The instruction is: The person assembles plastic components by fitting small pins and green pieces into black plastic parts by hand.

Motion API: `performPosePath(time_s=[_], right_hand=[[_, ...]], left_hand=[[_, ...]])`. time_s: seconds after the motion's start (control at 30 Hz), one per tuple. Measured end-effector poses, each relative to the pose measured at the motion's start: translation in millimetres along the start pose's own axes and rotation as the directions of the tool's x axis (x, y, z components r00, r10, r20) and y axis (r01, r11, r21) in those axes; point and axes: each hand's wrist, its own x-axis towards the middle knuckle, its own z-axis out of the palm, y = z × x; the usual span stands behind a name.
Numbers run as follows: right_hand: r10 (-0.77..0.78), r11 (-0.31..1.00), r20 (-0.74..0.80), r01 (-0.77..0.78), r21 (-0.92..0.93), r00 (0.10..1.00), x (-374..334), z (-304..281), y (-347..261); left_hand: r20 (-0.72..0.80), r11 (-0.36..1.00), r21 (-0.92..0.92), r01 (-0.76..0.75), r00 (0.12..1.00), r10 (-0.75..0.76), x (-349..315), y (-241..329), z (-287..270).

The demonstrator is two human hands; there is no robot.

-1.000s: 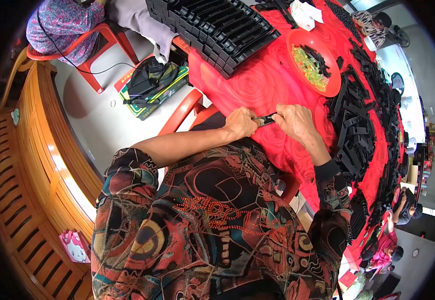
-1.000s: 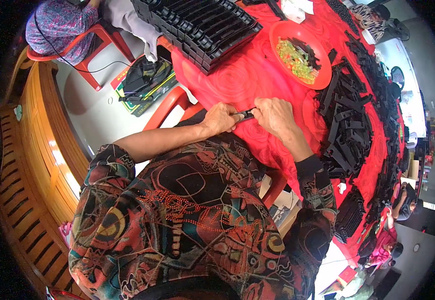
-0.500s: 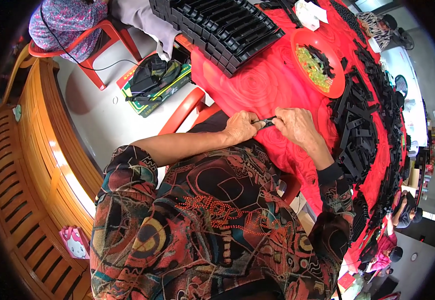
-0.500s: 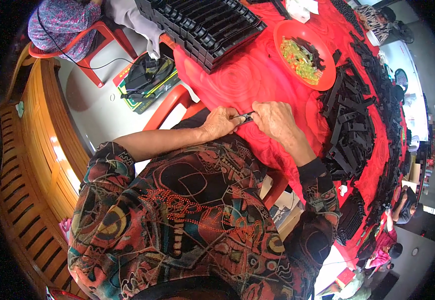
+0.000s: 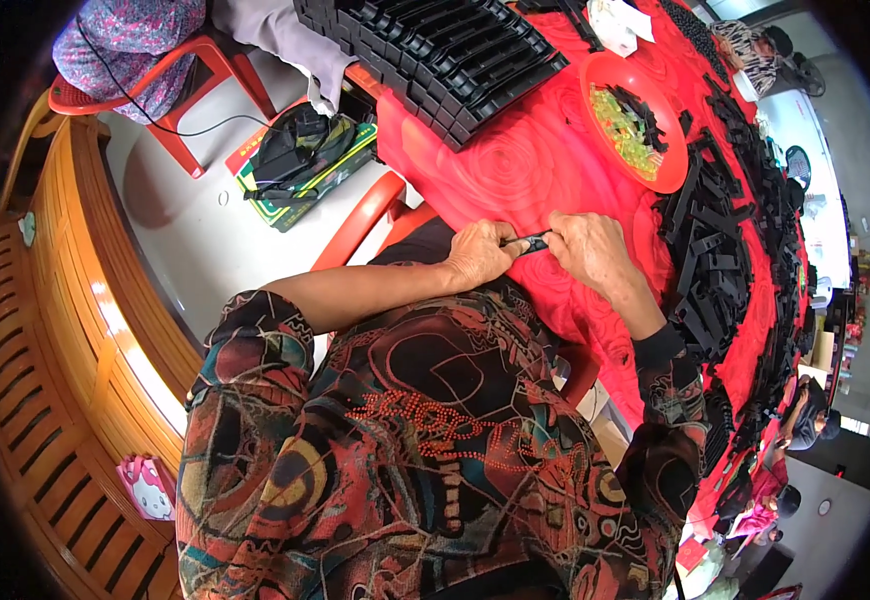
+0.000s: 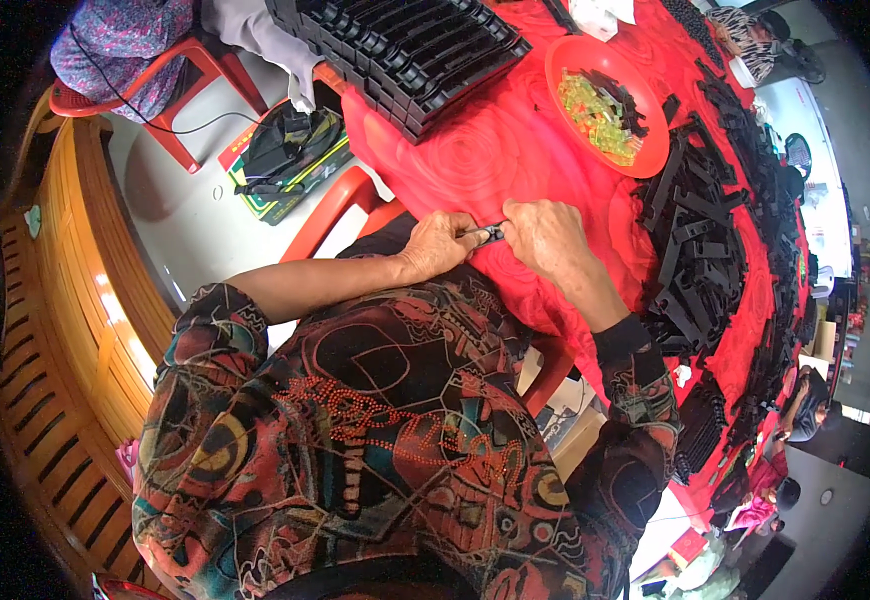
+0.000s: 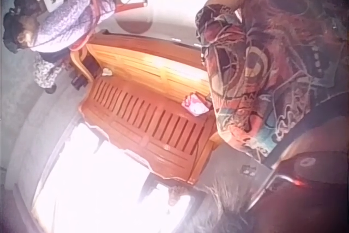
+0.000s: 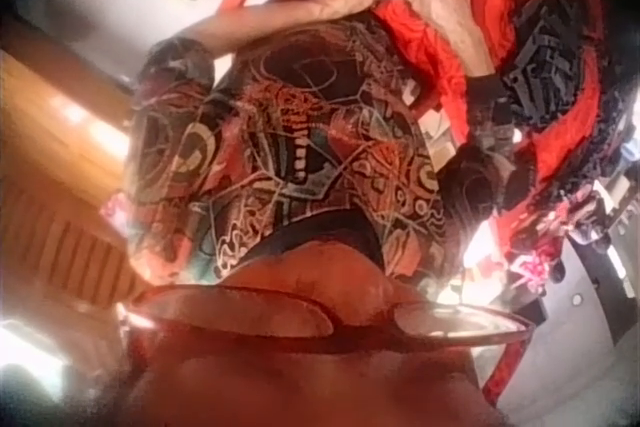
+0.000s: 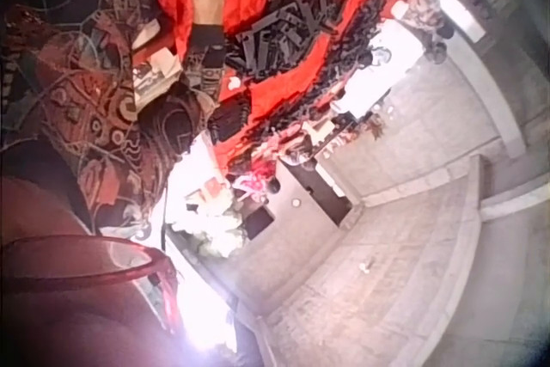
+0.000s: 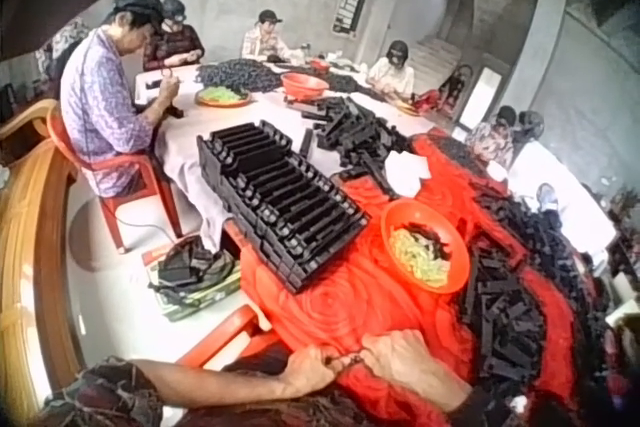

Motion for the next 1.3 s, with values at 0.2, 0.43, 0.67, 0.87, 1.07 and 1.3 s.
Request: performPosePath(time_s=[0.2,0.43,0.67,0.87,1.07,1.3], right_hand=[[0.012,1.0,0.043,-0.012,0.017,0.999,4,-4,0],[-0.042,0.999,0.013,0.041,0.021,0.999,6,6,5],[0.018,1.0,0.014,-0.018,-0.002,1.0,0,-5,6],[0.034,0.998,0.004,-0.034,0.054,0.999,-4,-5,7],[0.015,0.999,-0.026,-0.014,0.04,1.0,-6,-2,6],[0.003,1.0,-0.042,-0.003,-0.012,0.999,-8,2,-1]], left_hand=[[-0.014,1.0,0.027,0.013,1.0,-0.013,2,-3,2],[0.032,0.999,0.033,0.029,0.999,-0.03,5,3,-1],[0.027,0.999,0.024,0.047,0.999,-0.047,6,3,0],[-0.022,0.998,0.06,0.034,0.999,-0.033,3,8,2],[-0.049,0.995,0.084,0.058,0.997,-0.054,-1,13,3],[-0.097,0.993,0.113,0.032,0.995,-0.021,-3,12,7]])
